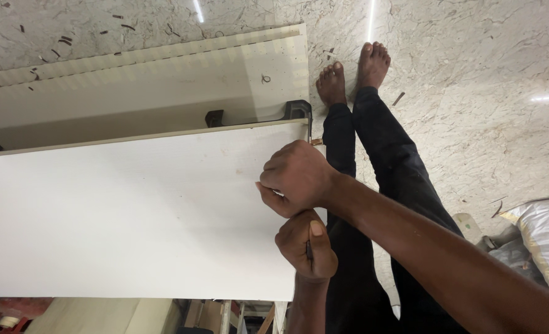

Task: The person uses a metal straight edge and a utility knife to score and cut a white sheet material resting on a black stool. They repeatedly score the edge and then snap off a section of the sheet.

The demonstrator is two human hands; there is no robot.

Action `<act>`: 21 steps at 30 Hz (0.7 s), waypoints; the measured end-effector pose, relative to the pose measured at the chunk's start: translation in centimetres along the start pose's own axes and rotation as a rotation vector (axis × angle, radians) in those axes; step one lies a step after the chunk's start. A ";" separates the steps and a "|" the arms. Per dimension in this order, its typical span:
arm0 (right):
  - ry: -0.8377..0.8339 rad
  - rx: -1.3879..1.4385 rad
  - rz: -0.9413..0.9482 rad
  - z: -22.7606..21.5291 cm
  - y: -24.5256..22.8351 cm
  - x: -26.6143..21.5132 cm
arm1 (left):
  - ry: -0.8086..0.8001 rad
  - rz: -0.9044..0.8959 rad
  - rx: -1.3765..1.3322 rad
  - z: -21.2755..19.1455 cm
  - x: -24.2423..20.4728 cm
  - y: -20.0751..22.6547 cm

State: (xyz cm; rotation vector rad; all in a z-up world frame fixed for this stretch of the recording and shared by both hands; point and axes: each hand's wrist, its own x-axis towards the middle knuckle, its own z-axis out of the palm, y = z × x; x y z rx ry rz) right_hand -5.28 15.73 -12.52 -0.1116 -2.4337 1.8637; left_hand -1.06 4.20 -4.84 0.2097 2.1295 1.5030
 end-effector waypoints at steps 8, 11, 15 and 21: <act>0.001 0.008 -0.031 0.5 0.8 0.4 | 0.035 -0.003 0.013 -0.5 0.5 -0.4; 0.025 0.021 -0.007 0.4 1.0 0.7 | 0.060 -0.040 0.011 -0.5 1.1 -0.2; 0.063 0.043 0.046 0.7 1.6 0.6 | 0.091 -0.117 0.038 -0.4 1.5 -0.2; 0.090 0.004 0.027 -0.1 2.3 1.8 | 0.141 -0.167 0.027 1.0 3.6 1.1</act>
